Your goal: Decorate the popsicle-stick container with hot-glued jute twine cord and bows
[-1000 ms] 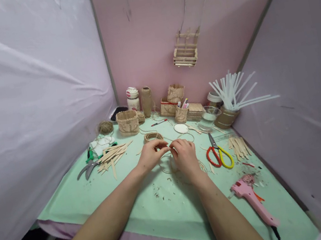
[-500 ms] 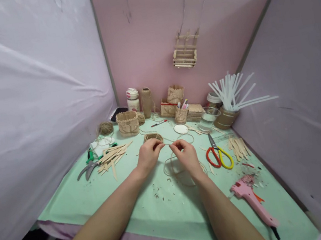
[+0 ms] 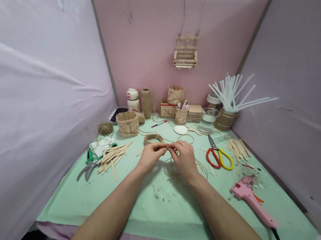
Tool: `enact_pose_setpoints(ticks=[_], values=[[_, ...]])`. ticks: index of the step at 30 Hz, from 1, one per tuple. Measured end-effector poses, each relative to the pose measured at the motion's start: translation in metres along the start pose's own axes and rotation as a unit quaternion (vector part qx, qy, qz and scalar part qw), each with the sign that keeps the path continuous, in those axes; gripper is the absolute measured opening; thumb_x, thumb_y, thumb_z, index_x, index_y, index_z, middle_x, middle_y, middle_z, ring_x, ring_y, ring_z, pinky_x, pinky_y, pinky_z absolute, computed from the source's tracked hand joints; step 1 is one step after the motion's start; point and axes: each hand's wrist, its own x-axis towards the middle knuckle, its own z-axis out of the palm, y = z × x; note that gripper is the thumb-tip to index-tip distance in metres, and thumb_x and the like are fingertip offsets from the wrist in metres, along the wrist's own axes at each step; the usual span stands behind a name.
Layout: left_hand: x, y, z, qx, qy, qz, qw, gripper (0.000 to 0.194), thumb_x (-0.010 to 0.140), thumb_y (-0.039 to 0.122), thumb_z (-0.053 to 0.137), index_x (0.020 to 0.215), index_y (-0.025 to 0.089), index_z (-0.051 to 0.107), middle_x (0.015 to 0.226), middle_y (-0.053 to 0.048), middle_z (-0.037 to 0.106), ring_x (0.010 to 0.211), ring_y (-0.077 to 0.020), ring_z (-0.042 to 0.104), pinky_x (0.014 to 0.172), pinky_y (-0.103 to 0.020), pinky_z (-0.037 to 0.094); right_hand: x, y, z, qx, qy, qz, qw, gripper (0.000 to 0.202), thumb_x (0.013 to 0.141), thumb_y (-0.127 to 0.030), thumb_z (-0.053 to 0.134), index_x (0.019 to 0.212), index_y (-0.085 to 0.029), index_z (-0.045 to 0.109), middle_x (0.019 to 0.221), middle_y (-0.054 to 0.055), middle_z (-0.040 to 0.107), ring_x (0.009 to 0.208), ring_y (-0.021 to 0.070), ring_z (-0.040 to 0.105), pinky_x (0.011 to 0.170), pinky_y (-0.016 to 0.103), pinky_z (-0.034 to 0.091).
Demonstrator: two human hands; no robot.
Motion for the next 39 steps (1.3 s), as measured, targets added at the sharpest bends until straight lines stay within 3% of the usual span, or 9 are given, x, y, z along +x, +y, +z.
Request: enact_pose_setpoints(ticks=[4, 9, 15, 19, 23, 30, 34, 39], values=[[0.002, -0.005, 0.002, -0.066, 0.014, -0.043, 0.997, 0.026, 0.063, 0.03, 0.075, 0.082, 0.012, 0.074, 0.075, -0.005, 0.068, 0.069, -0.0128, 0.055, 0.067, -0.026, 0.045, -0.001, 0.002, 0.001, -0.013, -0.009, -0.013, 1.0, 0.015, 0.092, -0.023, 0.053, 0.088, -0.02, 0.067, 0.084, 0.004, 0.064, 0.083, 0.0205, 0.053, 0.079, 0.033, 0.036], [0.005, -0.01, 0.002, -0.103, 0.041, -0.046, 0.993, 0.035, 0.056, 0.039, 0.081, 0.074, 0.011, 0.07, 0.066, -0.002, 0.062, 0.061, -0.0105, 0.05, 0.061, -0.024, 0.04, -0.001, 0.001, 0.002, 0.024, -0.026, -0.026, 0.999, 0.017, 0.092, -0.021, 0.051, 0.092, -0.021, 0.068, 0.085, 0.004, 0.066, 0.084, 0.0201, 0.053, 0.079, 0.032, 0.037], [0.005, -0.007, 0.004, -0.15, 0.029, -0.059, 0.986, 0.03, 0.059, 0.033, 0.078, 0.076, 0.011, 0.065, 0.066, 0.0, 0.059, 0.06, -0.0087, 0.049, 0.062, -0.023, 0.039, 0.0, 0.002, 0.001, 0.037, -0.022, 0.025, 0.999, 0.011, 0.089, -0.022, 0.055, 0.084, -0.02, 0.065, 0.085, 0.004, 0.067, 0.082, 0.0198, 0.056, 0.078, 0.033, 0.037], [0.004, -0.008, 0.005, -0.116, 0.006, -0.039, 0.992, 0.025, 0.064, 0.032, 0.072, 0.078, 0.013, 0.062, 0.068, 0.001, 0.058, 0.061, -0.0084, 0.049, 0.062, -0.022, 0.038, 0.0, 0.004, 0.001, 0.04, -0.04, 0.045, 0.997, 0.012, 0.09, -0.022, 0.053, 0.084, -0.02, 0.063, 0.087, 0.004, 0.065, 0.084, 0.0204, 0.055, 0.078, 0.033, 0.037], [0.006, -0.012, 0.002, -0.017, -0.003, 0.008, 1.0, 0.019, 0.068, 0.031, 0.064, 0.076, 0.014, 0.063, 0.068, 0.0, 0.059, 0.062, -0.0108, 0.049, 0.062, -0.024, 0.04, -0.001, 0.005, 0.003, -0.004, -0.04, 0.032, 0.999, 0.013, 0.092, -0.021, 0.05, 0.087, -0.02, 0.062, 0.089, 0.005, 0.063, 0.087, 0.0213, 0.052, 0.079, 0.034, 0.035], [0.007, -0.015, -0.004, 0.143, -0.03, 0.064, 0.987, 0.018, 0.074, 0.028, 0.055, 0.07, 0.015, 0.066, 0.066, -0.002, 0.064, 0.063, -0.0141, 0.054, 0.063, -0.026, 0.041, -0.001, 0.005, 0.003, -0.032, -0.041, 0.009, 0.999, 0.013, 0.091, -0.02, 0.052, 0.083, -0.021, 0.062, 0.086, 0.004, 0.063, 0.085, 0.0215, 0.051, 0.077, 0.034, 0.033], [0.006, -0.012, -0.005, 0.16, -0.045, 0.052, 0.985, 0.019, 0.074, 0.03, 0.058, 0.07, 0.014, 0.068, 0.064, -0.002, 0.064, 0.063, -0.0146, 0.055, 0.062, -0.026, 0.041, -0.001, 0.006, 0.004, -0.006, -0.042, 0.008, 0.999, 0.01, 0.09, -0.019, 0.053, 0.085, -0.021, 0.061, 0.085, 0.003, 0.064, 0.085, 0.0211, 0.053, 0.08, 0.034, 0.033], [0.005, -0.006, -0.006, 0.09, -0.052, 0.013, 0.995, 0.018, 0.071, 0.03, 0.063, 0.072, 0.013, 0.07, 0.065, -0.002, 0.064, 0.061, -0.0133, 0.053, 0.06, -0.025, 0.041, 0.0, 0.008, 0.004, 0.005, -0.001, 0.037, 0.999, 0.008, 0.087, -0.023, 0.055, 0.093, -0.019, 0.059, 0.095, 0.006, 0.061, 0.093, 0.0234, 0.053, 0.083, 0.037, 0.036]])
